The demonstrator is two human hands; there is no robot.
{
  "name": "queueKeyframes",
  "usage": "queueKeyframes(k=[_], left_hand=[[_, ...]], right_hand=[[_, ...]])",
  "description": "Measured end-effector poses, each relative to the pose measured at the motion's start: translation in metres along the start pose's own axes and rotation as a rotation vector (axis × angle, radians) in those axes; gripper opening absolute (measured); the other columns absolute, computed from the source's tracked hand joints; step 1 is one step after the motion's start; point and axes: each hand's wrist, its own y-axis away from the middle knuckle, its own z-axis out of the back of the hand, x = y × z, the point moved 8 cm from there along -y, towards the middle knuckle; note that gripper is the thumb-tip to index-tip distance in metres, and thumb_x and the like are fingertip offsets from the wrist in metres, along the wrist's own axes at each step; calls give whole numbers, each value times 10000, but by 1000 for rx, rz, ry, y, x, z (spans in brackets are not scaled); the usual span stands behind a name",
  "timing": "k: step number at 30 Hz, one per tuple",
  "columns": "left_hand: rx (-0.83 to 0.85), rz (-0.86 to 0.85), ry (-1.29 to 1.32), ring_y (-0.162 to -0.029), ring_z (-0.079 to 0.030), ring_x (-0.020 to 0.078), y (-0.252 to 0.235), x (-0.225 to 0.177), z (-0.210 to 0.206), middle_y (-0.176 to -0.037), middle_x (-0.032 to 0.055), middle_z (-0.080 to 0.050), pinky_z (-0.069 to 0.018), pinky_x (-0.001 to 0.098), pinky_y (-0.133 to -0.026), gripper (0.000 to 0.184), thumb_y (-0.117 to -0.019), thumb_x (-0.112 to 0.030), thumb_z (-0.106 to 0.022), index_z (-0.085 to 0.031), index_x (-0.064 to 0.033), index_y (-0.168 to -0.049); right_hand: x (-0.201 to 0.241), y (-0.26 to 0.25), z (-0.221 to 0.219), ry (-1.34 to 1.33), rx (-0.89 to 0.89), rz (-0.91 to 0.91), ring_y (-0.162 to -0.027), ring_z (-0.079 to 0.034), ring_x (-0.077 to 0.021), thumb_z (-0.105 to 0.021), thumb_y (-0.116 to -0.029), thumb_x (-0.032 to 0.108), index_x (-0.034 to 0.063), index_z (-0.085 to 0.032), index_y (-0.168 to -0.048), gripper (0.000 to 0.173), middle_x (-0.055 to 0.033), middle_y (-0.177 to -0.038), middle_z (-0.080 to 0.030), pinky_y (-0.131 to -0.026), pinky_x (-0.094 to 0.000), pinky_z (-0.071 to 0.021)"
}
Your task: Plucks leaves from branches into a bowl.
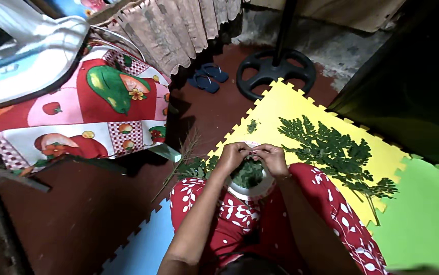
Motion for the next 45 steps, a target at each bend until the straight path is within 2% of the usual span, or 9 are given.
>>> queueKeyframes(k=[6, 14, 19, 24, 26, 30, 37, 42, 45], left_hand=[[-187, 92, 433, -739, -651, 80, -6, 24, -6, -908, 101, -689, -569, 250, -734, 101, -952, 45, -647, -678, 87, -1039], [6, 203, 464, -756, -622, 47, -5, 33, -6, -921, 61, -679, -541, 221, -736, 91, -956, 74, -620, -646, 80, -1043], [35, 173, 267, -748, -606, 44, -8, 30, -4, -929, 79, -671, -537, 220, -741, 108, -956, 35, -652, -675, 77, -1054], [-97, 252, 524, -724, -607, 57, -4, 35, -7, -885, 63, -646, -541, 225, -719, 90, -963, 68, -614, -643, 84, -1046], [-110, 282, 612, -739, -626, 70, -3, 39, -9, -907, 70, -651, -556, 231, -732, 95, -970, 78, -595, -629, 90, -1058], [-57, 298, 605, -738, -629, 61, -3, 42, -11, -903, 60, -654, -559, 221, -739, 77, -971, 93, -574, -618, 82, -1034], [94, 188, 449, -753, -633, 39, -10, 34, -7, -907, 42, -680, -552, 221, -743, 67, -958, 81, -609, -643, 73, -1015], [-17, 206, 643, -761, -675, 79, -10, 27, -20, -903, 76, -697, -583, 240, -756, 115, -957, 75, -625, -639, 84, -1070], [-183, 214, 699, -694, -659, 72, -12, 34, -23, -859, 70, -696, -575, 226, -691, 43, -937, 96, -634, -651, 82, -973]], right_hand=[[1, 1, -1, -115, 24, 28, -787, -679, -85, -634, -911, -107, -107, -647, -1161, 251, -117, -1001, -694, -770, -253, -594], [3, -3, -4, 109, 83, 88, -736, -666, -61, -644, -927, -66, -76, -710, -984, 88, -94, -900, -717, -740, -236, -577], [2, -3, -6, 156, 120, 70, -760, -661, -62, -640, -937, -59, -84, -706, -994, 91, -105, -917, -710, -757, -236, -570], [4, -1, -10, 157, 153, 79, -910, -653, -118, -768, -836, -52, -60, -707, -1114, 285, -150, -1059, -684, -847, -264, -558], [6, -1, -12, 228, 132, 168, -945, -673, -156, -730, -867, -42, -56, -726, -1109, 243, -179, -1084, -697, -871, -287, -562], [5, -2, -11, 271, 113, 183, -795, -675, -90, -626, -951, -26, -71, -731, -1019, 132, -138, -951, -719, -782, -245, -569], [3, -3, -6, 61, 134, 30, -659, -655, -31, -607, -943, -84, -79, -694, -958, 88, -40, -794, -703, -691, -207, -579], [-9, -10, 3, -70, 15, -22, -616, -648, -53, -602, -937, -101, -77, -669, -950, 72, -19, -729, -685, -650, -230, -579], [-7, -8, 4, -27, -30, -9, -610, -642, -45, -613, -938, -93, -86, -687, -958, 77, -32, -736, -691, -649, -223, -575]])
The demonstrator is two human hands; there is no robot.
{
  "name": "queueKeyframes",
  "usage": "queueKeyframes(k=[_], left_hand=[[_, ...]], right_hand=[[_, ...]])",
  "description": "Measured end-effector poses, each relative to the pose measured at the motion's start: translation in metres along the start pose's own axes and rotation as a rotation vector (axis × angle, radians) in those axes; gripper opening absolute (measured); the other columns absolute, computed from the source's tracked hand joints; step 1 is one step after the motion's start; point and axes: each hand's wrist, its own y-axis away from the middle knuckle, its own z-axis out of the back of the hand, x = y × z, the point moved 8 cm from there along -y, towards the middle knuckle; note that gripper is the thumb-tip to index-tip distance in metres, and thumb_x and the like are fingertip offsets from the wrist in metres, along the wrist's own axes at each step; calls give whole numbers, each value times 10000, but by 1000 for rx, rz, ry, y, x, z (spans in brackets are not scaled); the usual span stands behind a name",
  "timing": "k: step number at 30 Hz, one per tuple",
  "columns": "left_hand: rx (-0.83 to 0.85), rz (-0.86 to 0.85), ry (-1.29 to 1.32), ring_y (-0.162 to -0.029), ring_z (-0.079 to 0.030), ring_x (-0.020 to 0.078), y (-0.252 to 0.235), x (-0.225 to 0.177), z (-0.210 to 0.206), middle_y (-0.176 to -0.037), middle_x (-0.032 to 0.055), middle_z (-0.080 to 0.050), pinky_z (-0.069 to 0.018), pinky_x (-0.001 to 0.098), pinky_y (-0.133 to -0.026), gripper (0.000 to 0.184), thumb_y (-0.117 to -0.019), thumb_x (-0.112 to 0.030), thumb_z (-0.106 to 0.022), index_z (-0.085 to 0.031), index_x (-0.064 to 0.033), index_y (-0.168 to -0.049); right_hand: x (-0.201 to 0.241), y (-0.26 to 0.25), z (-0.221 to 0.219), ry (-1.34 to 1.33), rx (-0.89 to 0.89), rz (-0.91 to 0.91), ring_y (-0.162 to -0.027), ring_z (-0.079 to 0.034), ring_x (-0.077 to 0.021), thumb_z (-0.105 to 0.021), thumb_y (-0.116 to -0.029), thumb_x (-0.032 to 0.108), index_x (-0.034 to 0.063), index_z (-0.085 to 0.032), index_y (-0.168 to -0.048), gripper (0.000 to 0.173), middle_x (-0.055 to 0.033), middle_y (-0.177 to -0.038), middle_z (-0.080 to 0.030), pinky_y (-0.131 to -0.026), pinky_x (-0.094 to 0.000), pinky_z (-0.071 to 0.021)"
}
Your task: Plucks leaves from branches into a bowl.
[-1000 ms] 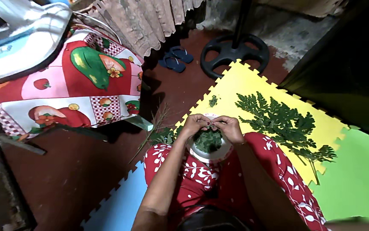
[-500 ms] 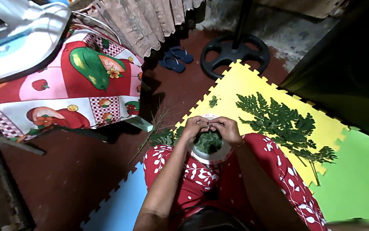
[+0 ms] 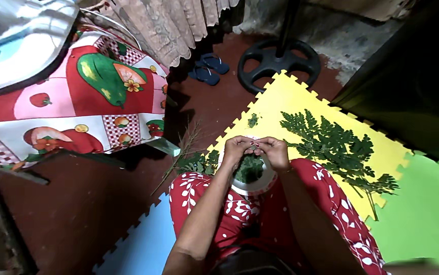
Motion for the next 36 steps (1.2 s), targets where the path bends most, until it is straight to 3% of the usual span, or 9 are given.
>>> queueKeyframes(k=[10, 15, 18, 23, 26, 28, 30, 33, 36], left_hand=[[27, 21, -189, -655, -629, 49, -1, -8, 25, -772, 31, -649, -567, 216, -695, 39, -951, 79, -632, -639, 82, -990], [237, 46, -535, -824, -665, 117, 10, 16, -7, -1002, 144, -694, -561, 286, -829, 198, -1007, -43, -604, -669, 93, -1135], [383, 47, -754, -1142, -656, 289, 18, 35, -23, -1247, 231, -672, -480, 439, -1042, 325, -1004, -114, -637, -655, 56, -1280], [203, -39, -638, -1218, -626, 300, 16, 15, -11, -1400, 252, -581, -472, 411, -1075, 582, -980, -178, -691, -480, 66, -1464], [108, -145, -502, -1077, -690, 222, 11, 3, -8, -1234, 219, -685, -519, 360, -1001, 434, -972, -111, -687, -590, 79, -1350], [23, -158, -425, -903, -688, 140, 9, 1, -7, -1008, 150, -736, -540, 315, -887, 217, -957, -54, -686, -710, 59, -1141], [-31, -156, -325, -774, -651, 68, 6, 3, -4, -876, 88, -722, -542, 258, -790, 107, -937, -16, -696, -727, 55, -1012], [-90, -131, -174, -718, -631, 47, 3, 9, 7, -815, 56, -698, -539, 233, -744, 61, -926, 41, -678, -704, 76, -969], [-26, -79, -285, -768, -639, 58, 2, 11, 13, -859, 68, -698, -542, 243, -781, 93, -952, 3, -668, -698, 73, -1006]], right_hand=[[9, -1, 18, 37, -44, -3, -630, -648, -47, -602, -952, -93, -100, -674, -982, 79, -51, -781, -694, -663, -218, -575], [0, -5, 18, -31, -42, -24, -625, -656, -60, -586, -949, -109, -94, -675, -972, 93, -37, -754, -692, -664, -233, -586], [0, -3, 14, 17, -1, -38, -643, -653, -67, -588, -953, -96, -99, -673, -985, 91, -52, -775, -688, -679, -241, -583], [-1, -3, 13, 97, 22, -41, -640, -636, -52, -602, -959, -74, -100, -678, -1013, 97, -70, -794, -685, -672, -227, -572], [-2, -4, 10, 108, 30, -26, -610, -615, -43, -626, -947, -62, -95, -689, -997, 87, -48, -753, -677, -643, -218, -553], [-3, -4, 8, 82, 35, -18, -597, -619, -28, -626, -944, -67, -85, -689, -981, 75, -25, -734, -674, -629, -202, -557], [-3, -3, 11, 55, 18, -21, -606, -628, -37, -622, -941, -81, -90, -683, -976, 72, -33, -747, -678, -636, -210, -564], [-1, -3, 18, 36, -32, -43, -613, -630, -45, -617, -945, -84, -92, -679, -979, 71, -43, -769, -680, -640, -213, -567], [-2, -6, 19, 20, -40, -64, -609, -628, -45, -615, -948, -86, -89, -673, -978, 66, -44, -774, -683, -632, -211, -563]])
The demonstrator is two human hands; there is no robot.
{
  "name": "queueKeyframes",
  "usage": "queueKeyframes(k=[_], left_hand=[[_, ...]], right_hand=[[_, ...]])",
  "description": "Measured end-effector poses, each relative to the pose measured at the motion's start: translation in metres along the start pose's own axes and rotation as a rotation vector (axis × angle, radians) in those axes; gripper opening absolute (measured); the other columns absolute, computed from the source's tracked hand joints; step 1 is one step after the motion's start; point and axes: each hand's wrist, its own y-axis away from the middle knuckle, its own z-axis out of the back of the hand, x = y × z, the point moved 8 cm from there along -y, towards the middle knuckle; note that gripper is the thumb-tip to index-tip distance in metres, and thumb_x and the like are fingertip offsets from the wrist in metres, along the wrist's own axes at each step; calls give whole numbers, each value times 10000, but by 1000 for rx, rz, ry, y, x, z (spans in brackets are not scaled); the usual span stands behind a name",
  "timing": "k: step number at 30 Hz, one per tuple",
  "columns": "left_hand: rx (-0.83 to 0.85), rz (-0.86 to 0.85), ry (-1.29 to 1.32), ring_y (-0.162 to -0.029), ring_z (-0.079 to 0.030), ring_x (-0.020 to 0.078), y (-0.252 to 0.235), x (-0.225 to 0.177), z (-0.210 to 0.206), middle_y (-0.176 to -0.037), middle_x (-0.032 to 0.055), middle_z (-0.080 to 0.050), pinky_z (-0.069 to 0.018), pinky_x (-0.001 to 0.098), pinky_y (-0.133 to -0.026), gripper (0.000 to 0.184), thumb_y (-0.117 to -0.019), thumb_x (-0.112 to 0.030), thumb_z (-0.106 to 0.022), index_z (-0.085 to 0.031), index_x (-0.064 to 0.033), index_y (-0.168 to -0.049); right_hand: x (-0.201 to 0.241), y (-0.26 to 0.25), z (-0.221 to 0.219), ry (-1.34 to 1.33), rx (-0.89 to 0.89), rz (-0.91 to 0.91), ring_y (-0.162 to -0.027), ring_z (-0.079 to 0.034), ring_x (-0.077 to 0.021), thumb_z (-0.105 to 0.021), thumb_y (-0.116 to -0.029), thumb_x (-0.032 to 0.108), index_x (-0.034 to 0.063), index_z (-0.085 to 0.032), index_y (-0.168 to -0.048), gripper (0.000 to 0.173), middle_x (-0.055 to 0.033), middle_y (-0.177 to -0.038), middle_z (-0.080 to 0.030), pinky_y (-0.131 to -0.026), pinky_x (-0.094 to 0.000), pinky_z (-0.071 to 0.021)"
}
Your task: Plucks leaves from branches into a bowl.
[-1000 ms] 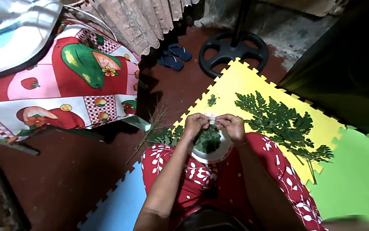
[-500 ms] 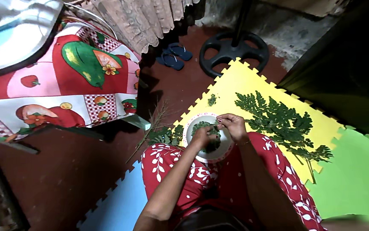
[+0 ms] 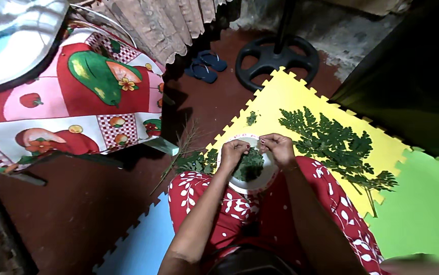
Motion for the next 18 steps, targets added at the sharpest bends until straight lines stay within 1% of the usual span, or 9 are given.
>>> queueKeyframes(k=[3, 5, 6, 8, 9, 12, 14, 16, 18], left_hand=[[125, 0, -164, -1039, -660, 179, 1, -5, -5, -1158, 178, -697, -510, 352, -967, 306, -999, -99, -647, -644, 65, -1258], [136, -38, -217, -1079, -662, 215, 0, -11, -9, -1200, 189, -690, -504, 388, -994, 354, -1012, -120, -633, -615, 55, -1319], [140, -62, -250, -1060, -670, 220, -1, -15, -11, -1168, 187, -701, -507, 399, -988, 322, -1020, -117, -619, -636, 52, -1293], [125, -112, -310, -941, -681, 185, -3, -22, -14, -1028, 155, -724, -527, 380, -920, 211, -1027, -99, -599, -711, 41, -1140], [123, -130, -332, -899, -675, 172, -4, -25, -15, -984, 142, -724, -530, 370, -894, 193, -1029, -92, -593, -722, 36, -1095], [144, -149, -394, -846, -656, 178, -6, -29, -17, -934, 137, -709, -528, 377, -848, 194, -1041, -96, -576, -715, 35, -1068], [192, -121, -402, -845, -639, 183, -8, -30, -18, -929, 142, -691, -520, 386, -843, 208, -1054, -96, -547, -701, 44, -1066], [256, -88, -286, -796, -575, 111, -7, -29, -19, -872, 80, -636, -491, 309, -793, 188, -1057, -69, -527, -674, 41, -1015], [289, -100, -7, -730, -543, 23, -9, -28, -18, -776, -22, -579, -483, 215, -735, 168, -1025, 9, -507, -639, 10, -923]], right_hand=[[-1, 0, -5, 21, 27, -20, -622, -629, -50, -613, -952, -83, -105, -673, -1010, 86, -61, -788, -681, -651, -219, -568], [-1, 1, -5, 18, 28, -11, -619, -634, -51, -617, -946, -88, -103, -676, -1008, 87, -59, -777, -681, -654, -218, -571], [-1, 1, -5, 12, 30, -4, -622, -636, -50, -616, -943, -91, -104, -674, -1008, 87, -58, -779, -679, -658, -219, -574], [1, 2, -7, -1, 40, 5, -635, -642, -49, -620, -944, -92, -103, -668, -1010, 82, -55, -787, -679, -668, -221, -579], [1, 2, -7, -4, 45, 13, -641, -646, -47, -620, -945, -90, -100, -666, -1014, 84, -49, -787, -681, -672, -219, -579], [1, 1, -9, 12, 85, 29, -664, -657, -45, -643, -929, -94, -96, -677, -1049, 125, -49, -801, -696, -695, -221, -582], [2, 1, -11, 24, 115, 40, -654, -657, -38, -640, -926, -99, -91, -690, -1014, 101, -43, -793, -705, -692, -217, -584], [4, 2, -11, -30, 153, 25, -647, -657, -43, -596, -941, -114, -74, -677, -981, 99, -23, -777, -696, -687, -223, -588], [4, 2, -10, -170, 179, -19, -646, -648, -46, -511, -970, -114, -8, -650, -950, 175, 28, -745, -672, -691, -227, -583]])
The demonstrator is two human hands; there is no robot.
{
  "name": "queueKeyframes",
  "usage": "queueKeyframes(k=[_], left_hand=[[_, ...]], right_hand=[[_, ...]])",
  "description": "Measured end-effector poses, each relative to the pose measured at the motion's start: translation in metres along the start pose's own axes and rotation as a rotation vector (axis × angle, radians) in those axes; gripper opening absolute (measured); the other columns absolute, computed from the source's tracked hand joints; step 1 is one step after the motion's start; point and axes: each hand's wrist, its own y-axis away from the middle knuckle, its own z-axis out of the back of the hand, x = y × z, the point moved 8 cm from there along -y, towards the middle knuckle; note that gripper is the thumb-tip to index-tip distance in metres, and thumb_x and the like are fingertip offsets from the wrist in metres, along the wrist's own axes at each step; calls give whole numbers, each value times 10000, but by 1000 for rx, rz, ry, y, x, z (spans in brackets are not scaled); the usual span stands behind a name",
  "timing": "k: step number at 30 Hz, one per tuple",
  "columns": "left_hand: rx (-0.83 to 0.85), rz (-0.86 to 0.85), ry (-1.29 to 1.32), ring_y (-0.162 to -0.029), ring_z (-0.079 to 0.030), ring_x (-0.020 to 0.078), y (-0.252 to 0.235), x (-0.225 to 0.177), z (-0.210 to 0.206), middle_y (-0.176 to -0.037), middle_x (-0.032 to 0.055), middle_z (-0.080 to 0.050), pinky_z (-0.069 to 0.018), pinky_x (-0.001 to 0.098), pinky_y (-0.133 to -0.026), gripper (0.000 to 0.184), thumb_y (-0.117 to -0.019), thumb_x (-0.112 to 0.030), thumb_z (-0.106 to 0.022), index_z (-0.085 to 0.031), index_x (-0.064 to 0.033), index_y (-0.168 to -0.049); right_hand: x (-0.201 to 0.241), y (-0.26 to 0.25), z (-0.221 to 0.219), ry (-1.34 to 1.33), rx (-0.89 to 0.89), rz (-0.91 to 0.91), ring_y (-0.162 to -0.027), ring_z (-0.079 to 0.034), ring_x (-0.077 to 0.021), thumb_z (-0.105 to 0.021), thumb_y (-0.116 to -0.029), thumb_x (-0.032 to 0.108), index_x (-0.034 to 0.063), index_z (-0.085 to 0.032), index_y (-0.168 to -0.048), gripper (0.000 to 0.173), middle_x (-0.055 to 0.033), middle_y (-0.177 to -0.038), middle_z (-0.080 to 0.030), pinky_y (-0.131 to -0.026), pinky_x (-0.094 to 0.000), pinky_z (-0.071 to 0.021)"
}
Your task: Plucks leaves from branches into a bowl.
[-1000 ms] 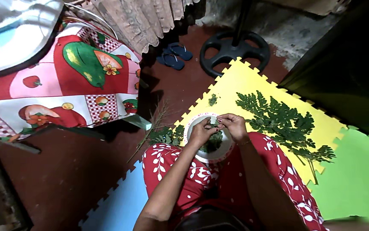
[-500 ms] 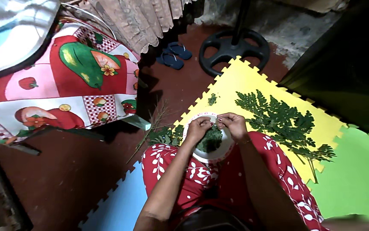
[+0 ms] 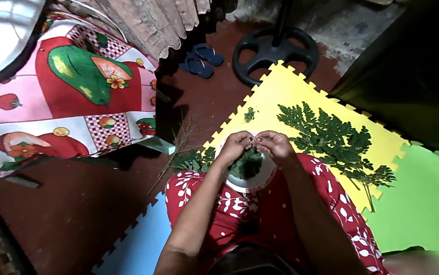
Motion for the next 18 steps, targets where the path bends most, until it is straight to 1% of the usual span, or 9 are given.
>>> queueKeyframes(k=[2, 3, 5, 7, 8, 11, 13, 15, 18], left_hand=[[-30, -18, 170, -699, -539, 14, -6, 2, 5, -746, -55, -563, -485, 207, -713, 192, -1017, 36, -471, -615, -15, -901], [-74, -7, 163, -676, -536, 13, -12, 4, 9, -740, -46, -562, -486, 202, -690, 186, -1031, 20, -469, -611, -7, -914], [-149, 58, -10, -695, -531, 51, -31, 7, 17, -816, 24, -571, -490, 233, -703, 174, -1068, -38, -465, -611, 49, -1028], [-174, 135, -225, -804, -605, 198, -60, 15, 20, -941, 164, -642, -523, 383, -795, 241, -1084, -79, -462, -631, 86, -1135], [-164, 174, -312, -869, -644, 269, -77, 22, 20, -1000, 208, -658, -545, 455, -840, 269, -1090, -101, -454, -638, 82, -1160], [-98, 239, -552, -1104, -644, 424, -121, 38, 10, -1162, 295, -658, -486, 598, -974, 330, -1091, -140, -436, -647, 89, -1200], [-9, 286, -750, -1234, -590, 464, -136, 45, 3, -1272, 312, -627, -441, 652, -1027, 348, -1086, -163, -447, -637, 81, -1245], [46, 316, -883, -1294, -538, 478, -138, 46, 3, -1340, 308, -588, -411, 685, -1039, 332, -1059, -163, -509, -638, 56, -1273], [-22, 270, -875, -1214, -601, 456, -124, 28, 25, -1249, 289, -642, -457, 650, -1006, 299, -1041, -183, -559, -679, 55, -1176]], right_hand=[[-2, -1, 7, -118, -32, -22, -642, -638, -42, -463, -997, -91, 27, -648, -950, 224, 55, -735, -657, -686, -217, -578], [-4, -2, 11, -126, -59, -31, -639, -634, -39, -469, -1006, -79, 21, -648, -964, 209, 55, -734, -654, -674, -209, -573], [-8, -6, 14, -37, -94, -44, -630, -626, -33, -520, -995, -68, -42, -651, -1008, 134, 24, -752, -660, -652, -205, -563], [-13, -7, 10, 148, -73, -83, -686, -632, -61, -542, -995, -32, -103, -659, -1085, 165, -60, -854, -675, -697, -240, -565], [-15, -7, 6, 264, -43, -116, -738, -637, -93, -537, -1009, -5, -109, -667, -1124, 202, -109, -923, -686, -741, -270, -560], [-20, -11, -5, 613, 110, -138, -904, -696, -230, -491, -1057, 53, -83, -688, -1193, 275, -217, -1069, -710, -889, -373, -560], [-27, -14, -11, 724, 194, -235, -965, -692, -279, -476, -1075, 85, -66, -667, -1241, 295, -233, -1121, -695, -930, -413, -540], [-33, -16, -13, 766, 227, -312, -1014, -685, -288, -505, -1066, 89, -57, -657, -1253, 282, -231, -1173, -681, -946, -423, -535], [-37, -19, -11, 776, 230, -352, -1047, -686, -294, -543, -1050, 98, -43, -663, -1241, 266, -221, -1192, -681, -962, -441, -533]])
